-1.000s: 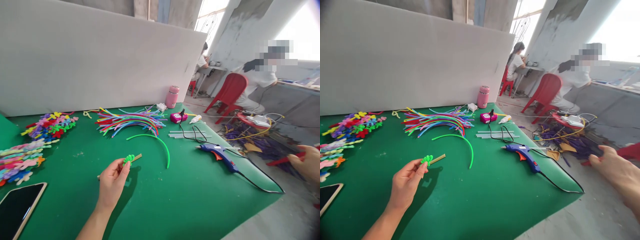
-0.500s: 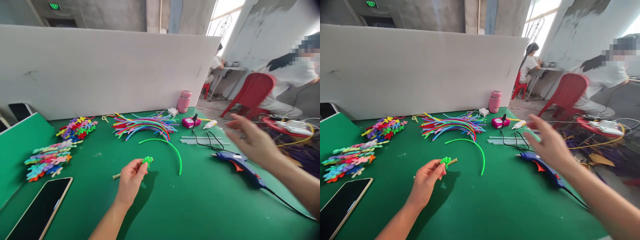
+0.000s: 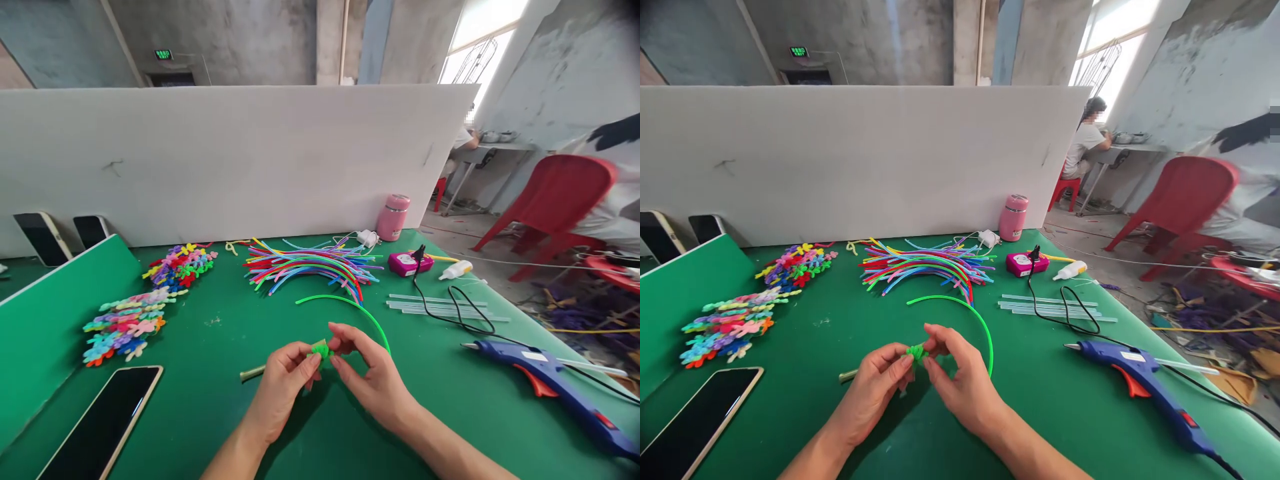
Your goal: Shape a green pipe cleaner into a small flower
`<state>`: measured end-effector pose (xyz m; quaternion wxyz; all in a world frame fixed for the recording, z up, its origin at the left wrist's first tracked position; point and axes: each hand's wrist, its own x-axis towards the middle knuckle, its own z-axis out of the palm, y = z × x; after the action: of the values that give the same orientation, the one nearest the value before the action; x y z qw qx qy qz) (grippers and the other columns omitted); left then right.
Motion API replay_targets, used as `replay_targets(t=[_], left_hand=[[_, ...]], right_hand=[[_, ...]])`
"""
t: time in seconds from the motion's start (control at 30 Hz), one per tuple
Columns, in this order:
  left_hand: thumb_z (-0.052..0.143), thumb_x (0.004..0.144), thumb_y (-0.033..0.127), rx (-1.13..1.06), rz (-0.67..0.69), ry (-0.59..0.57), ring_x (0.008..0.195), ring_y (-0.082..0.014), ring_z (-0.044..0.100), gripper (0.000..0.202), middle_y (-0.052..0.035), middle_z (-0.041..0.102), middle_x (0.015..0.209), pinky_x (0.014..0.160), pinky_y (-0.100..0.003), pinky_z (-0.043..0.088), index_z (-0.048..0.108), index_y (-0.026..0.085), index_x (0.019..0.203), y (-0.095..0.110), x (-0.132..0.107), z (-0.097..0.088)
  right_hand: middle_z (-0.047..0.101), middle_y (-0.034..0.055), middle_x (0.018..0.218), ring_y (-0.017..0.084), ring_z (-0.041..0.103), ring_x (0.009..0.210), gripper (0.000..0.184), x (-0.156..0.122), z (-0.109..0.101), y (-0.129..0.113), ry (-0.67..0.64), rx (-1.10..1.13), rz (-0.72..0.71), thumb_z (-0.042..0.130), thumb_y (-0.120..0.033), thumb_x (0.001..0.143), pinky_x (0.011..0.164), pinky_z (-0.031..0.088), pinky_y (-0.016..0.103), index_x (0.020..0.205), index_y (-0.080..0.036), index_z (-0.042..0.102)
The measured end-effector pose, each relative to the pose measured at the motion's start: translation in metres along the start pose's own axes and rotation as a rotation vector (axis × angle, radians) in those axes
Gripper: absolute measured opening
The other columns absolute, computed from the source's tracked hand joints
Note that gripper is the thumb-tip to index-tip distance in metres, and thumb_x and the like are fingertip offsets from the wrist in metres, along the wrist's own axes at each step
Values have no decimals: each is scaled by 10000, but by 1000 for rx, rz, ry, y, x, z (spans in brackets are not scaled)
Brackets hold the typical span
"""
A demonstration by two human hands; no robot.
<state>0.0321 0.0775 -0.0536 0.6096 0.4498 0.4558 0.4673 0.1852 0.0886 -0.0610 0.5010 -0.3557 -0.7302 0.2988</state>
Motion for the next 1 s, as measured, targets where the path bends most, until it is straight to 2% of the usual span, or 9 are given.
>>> replay_targets(t=[0.2, 0.43, 0.67, 0.87, 1.0], left_hand=[[639, 695, 319, 19, -14, -61, 561, -92, 427, 177, 15, 529, 586, 514, -200, 339, 629, 143, 707, -3, -4, 0], [669, 664, 278, 23, -36, -44, 566, -93, 442, 152, 4, 560, 606, 527, -199, 361, 656, 143, 732, -3, -5, 0], [704, 622, 257, -177, -130, 25, 539, -86, 442, 134, 10, 548, 552, 505, -195, 346, 640, 141, 643, 1, -7, 8], [720, 612, 241, -283, -176, 11, 523, -74, 434, 135, 9, 543, 536, 501, -184, 334, 635, 137, 623, 1, -8, 10], [716, 621, 242, -295, -177, 0, 533, -73, 444, 126, 13, 544, 544, 505, -178, 339, 640, 142, 633, 0, -9, 11]], right_hand=[[582, 14, 806, 126, 557, 737, 374, -8, -2, 3, 7, -21, 0, 515, -104, 764, 710, 491, 263, 1119, -210, 468], [574, 18, 817, 120, 557, 738, 372, -8, -1, 4, -2, 46, 48, 517, -102, 764, 708, 492, 254, 1118, -202, 469], [571, 19, 811, 126, 560, 716, 409, -9, -2, -1, -15, 2, -11, 512, -97, 758, 699, 495, 268, 1144, -215, 447], [572, 13, 799, 128, 560, 697, 433, -8, -2, -1, -11, -54, -66, 504, -88, 757, 688, 492, 268, 1158, -233, 429], [559, 9, 792, 122, 547, 696, 423, -7, -2, -2, -15, -14, -38, 492, -80, 752, 685, 483, 258, 1145, -227, 439]])
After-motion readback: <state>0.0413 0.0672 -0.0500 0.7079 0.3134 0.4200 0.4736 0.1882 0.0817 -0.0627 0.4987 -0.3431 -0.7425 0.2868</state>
